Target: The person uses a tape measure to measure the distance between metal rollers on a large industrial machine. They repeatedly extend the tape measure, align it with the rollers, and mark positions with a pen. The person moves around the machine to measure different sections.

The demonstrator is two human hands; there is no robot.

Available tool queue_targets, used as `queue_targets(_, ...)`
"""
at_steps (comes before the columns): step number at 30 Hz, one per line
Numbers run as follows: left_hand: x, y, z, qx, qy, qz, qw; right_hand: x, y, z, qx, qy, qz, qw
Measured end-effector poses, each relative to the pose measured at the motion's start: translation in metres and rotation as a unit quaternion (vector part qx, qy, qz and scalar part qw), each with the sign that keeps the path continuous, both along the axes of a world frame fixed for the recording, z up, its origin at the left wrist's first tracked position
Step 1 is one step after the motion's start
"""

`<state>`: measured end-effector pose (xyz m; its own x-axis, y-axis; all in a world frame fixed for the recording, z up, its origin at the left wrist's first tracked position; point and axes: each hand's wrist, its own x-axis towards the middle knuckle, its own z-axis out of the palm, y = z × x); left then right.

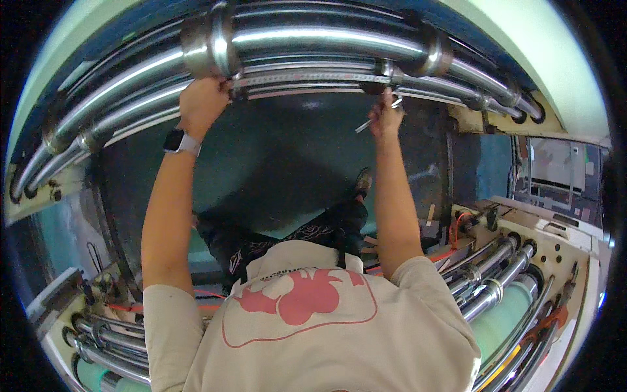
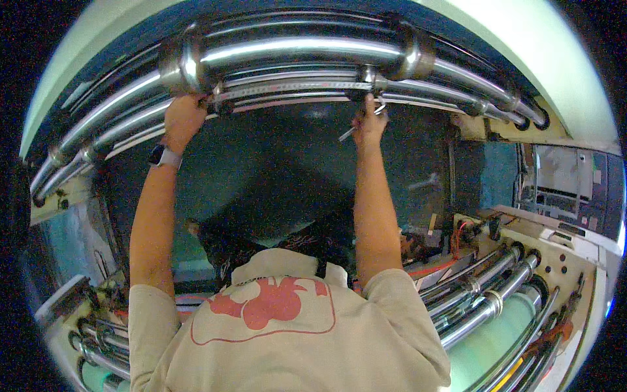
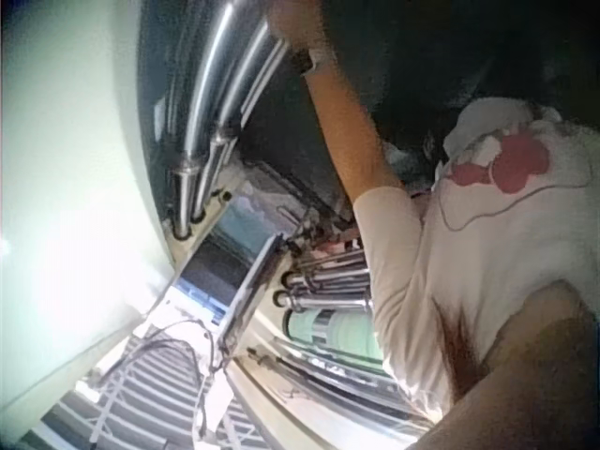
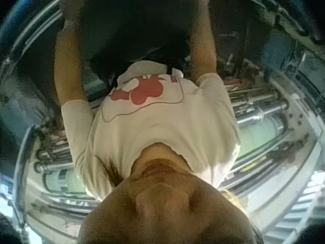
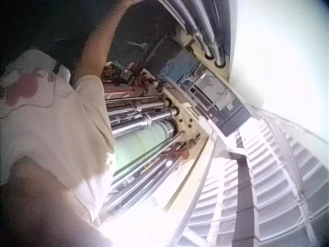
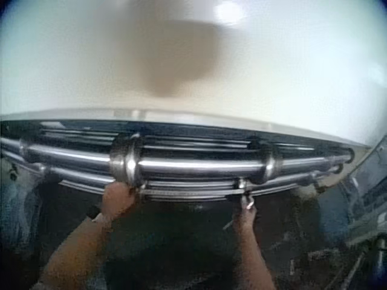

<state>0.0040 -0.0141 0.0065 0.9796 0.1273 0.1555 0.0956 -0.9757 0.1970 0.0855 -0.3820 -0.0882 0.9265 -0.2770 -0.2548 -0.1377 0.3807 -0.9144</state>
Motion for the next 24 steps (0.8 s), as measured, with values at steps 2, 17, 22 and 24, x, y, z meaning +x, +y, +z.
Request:
queue_targets(2, 0.000, -0.001, 0.001, -0.003, 0.009, 0.007, 1.000, 0.000, 0.001, -0.002, 0.065, 0.069, 0.027, 0.995)
queue_targets(17, 0.001, -0.004, 0.001, 0.021, 0.050, 0.019, 0.998, 0.008, 0.009, -0.004, 0.145, 0.081, 0.071, 0.984)
queue_targets(22, 0.000, -0.009, 0.012, 0.029, 0.081, 0.027, 0.996, 0.009, 0.006, -0.009, 0.169, 0.053, 0.088, 0.980)
queue_targets(24, 0.000, -0.007, 0.007, 0.026, 0.055, 0.020, 0.998, 0.010, 0.006, -0.010, 0.175, 0.057, 0.085, 0.979)
